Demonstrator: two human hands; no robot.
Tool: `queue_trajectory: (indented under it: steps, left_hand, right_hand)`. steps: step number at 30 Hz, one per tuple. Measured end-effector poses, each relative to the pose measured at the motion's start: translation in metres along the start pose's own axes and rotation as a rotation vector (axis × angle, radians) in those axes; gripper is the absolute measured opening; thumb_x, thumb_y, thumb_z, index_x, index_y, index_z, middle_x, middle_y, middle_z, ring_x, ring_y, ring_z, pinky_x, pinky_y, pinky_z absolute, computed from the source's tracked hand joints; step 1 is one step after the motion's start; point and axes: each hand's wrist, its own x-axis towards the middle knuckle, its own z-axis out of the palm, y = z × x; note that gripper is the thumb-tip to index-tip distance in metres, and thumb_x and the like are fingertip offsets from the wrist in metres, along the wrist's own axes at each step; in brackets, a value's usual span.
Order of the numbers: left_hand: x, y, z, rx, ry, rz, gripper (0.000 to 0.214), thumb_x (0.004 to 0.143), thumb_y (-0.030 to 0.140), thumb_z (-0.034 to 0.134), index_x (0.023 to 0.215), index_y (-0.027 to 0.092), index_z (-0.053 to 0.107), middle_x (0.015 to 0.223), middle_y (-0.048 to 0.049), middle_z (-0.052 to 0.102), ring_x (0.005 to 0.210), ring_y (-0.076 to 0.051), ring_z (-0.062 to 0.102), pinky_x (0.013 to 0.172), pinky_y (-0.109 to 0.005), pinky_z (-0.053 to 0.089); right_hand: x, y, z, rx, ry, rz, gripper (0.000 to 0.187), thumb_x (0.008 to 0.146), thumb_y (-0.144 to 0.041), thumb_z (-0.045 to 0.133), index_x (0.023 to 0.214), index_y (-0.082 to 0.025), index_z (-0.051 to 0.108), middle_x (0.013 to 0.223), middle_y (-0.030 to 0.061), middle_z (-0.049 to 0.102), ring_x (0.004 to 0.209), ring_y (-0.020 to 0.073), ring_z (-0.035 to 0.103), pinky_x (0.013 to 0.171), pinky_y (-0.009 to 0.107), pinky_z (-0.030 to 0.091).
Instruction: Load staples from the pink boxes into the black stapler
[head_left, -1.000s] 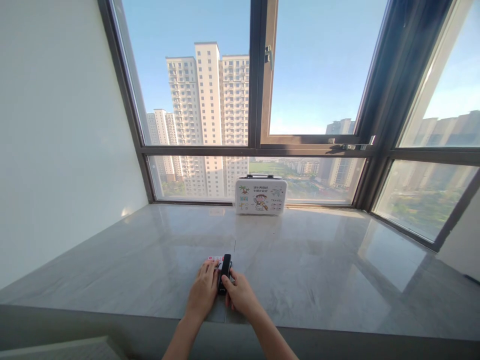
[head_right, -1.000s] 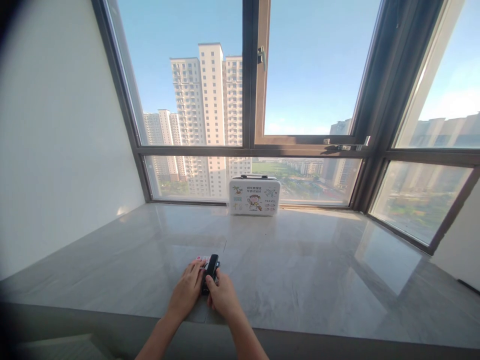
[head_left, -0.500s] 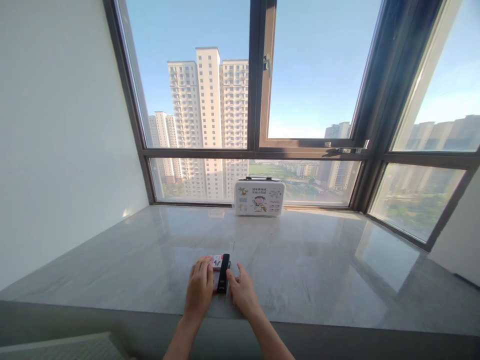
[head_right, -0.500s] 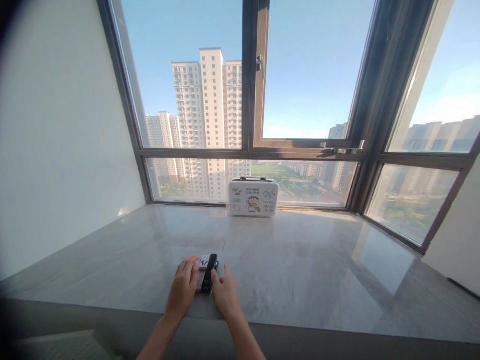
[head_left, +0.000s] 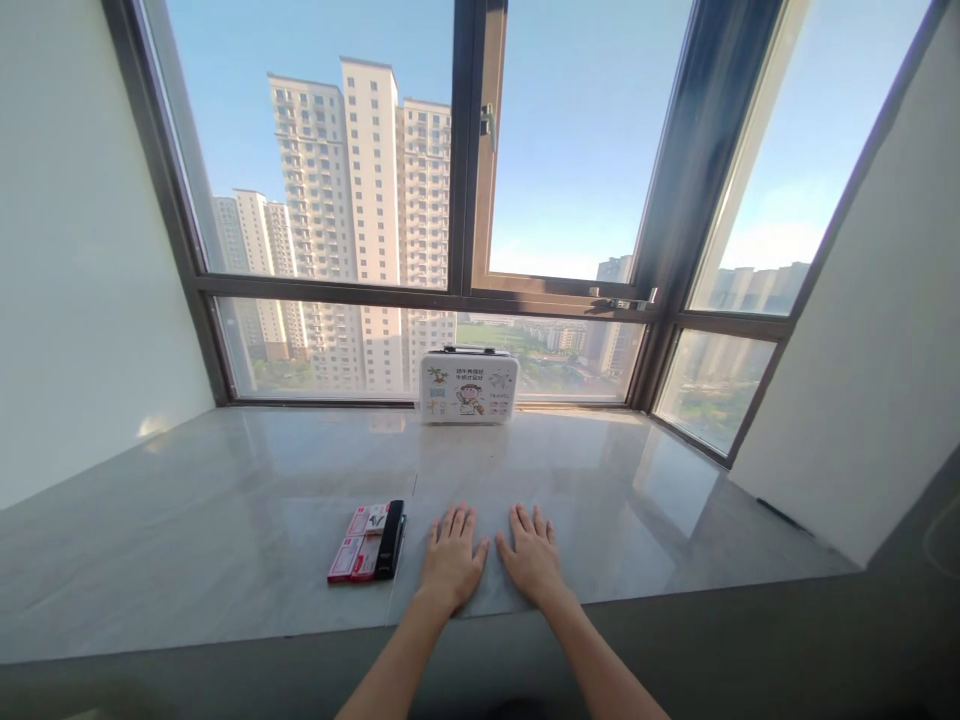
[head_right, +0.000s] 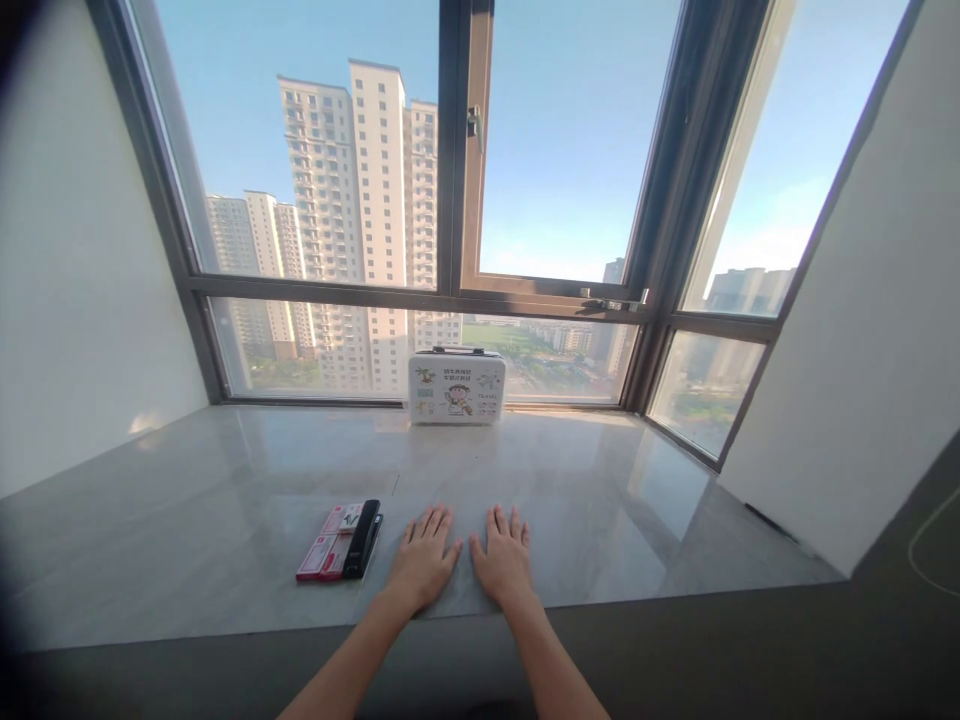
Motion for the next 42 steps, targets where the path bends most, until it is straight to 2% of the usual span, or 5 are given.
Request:
queue_trajectory:
  steps: [5, 18, 25, 31, 42]
  left_hand:
    - [-0.004, -0.009, 0.010, 0.029, 0.015, -0.005, 0.061, 0.099, 0.053, 0.027, 0.154, 0.028, 0.036, 0.162, -0.0038, 0.028, 0.151, -0.027, 0.018, 0.123, -0.051, 0.013]
    - [-0.012, -0.007, 0.009, -0.003, 0.031, -0.033, 0.060, 0.099, 0.053, 0.026, 0.152, 0.028, 0.040, 0.162, -0.0040, 0.030, 0.150, -0.026, 0.021, 0.122, -0.050, 0.014]
    - [-0.034, -0.007, 0.007, 0.018, 0.018, -0.043, 0.057, 0.100, 0.047, 0.025, 0.153, 0.030, 0.038, 0.162, -0.0038, 0.029, 0.151, -0.026, 0.019, 0.122, -0.052, 0.012]
    - [-0.054, -0.007, 0.001, 0.046, 0.028, -0.023, 0.056, 0.100, 0.046, 0.024, 0.153, 0.031, 0.037, 0.162, -0.0035, 0.030, 0.151, -0.027, 0.020, 0.121, -0.055, 0.012]
    - [-0.049, -0.006, -0.002, 0.059, 0.019, -0.021, 0.057, 0.101, 0.047, 0.018, 0.153, 0.031, 0.037, 0.163, -0.0036, 0.027, 0.151, -0.027, 0.018, 0.121, -0.056, 0.013]
  right_hand:
    - [-0.003, -0.009, 0.004, -0.104, -0.045, 0.034, 0.064, 0.099, -0.052, 0.031, 0.158, -0.026, 0.030, 0.164, 0.0061, 0.019, 0.151, 0.0312, 0.005, 0.119, 0.055, 0.000]
    - [-0.008, -0.012, 0.004, -0.152, -0.073, 0.061, 0.066, 0.099, -0.055, 0.028, 0.159, -0.026, 0.026, 0.164, 0.0069, 0.017, 0.151, 0.0299, 0.005, 0.118, 0.055, 0.000]
    - [-0.014, -0.010, 0.006, -0.145, -0.082, 0.065, 0.067, 0.099, -0.054, 0.026, 0.159, -0.025, 0.025, 0.165, 0.0065, 0.016, 0.151, 0.0296, 0.004, 0.118, 0.053, -0.002]
    - [-0.020, -0.010, 0.003, -0.122, -0.055, 0.065, 0.066, 0.099, -0.054, 0.028, 0.158, -0.025, 0.029, 0.164, 0.0067, 0.020, 0.150, 0.0298, 0.009, 0.118, 0.052, 0.002]
    - [-0.023, -0.012, 0.000, -0.039, 0.088, 0.034, 0.054, 0.098, -0.044, 0.035, 0.143, -0.022, 0.054, 0.152, 0.0120, 0.043, 0.145, 0.0308, 0.025, 0.117, 0.049, 0.011]
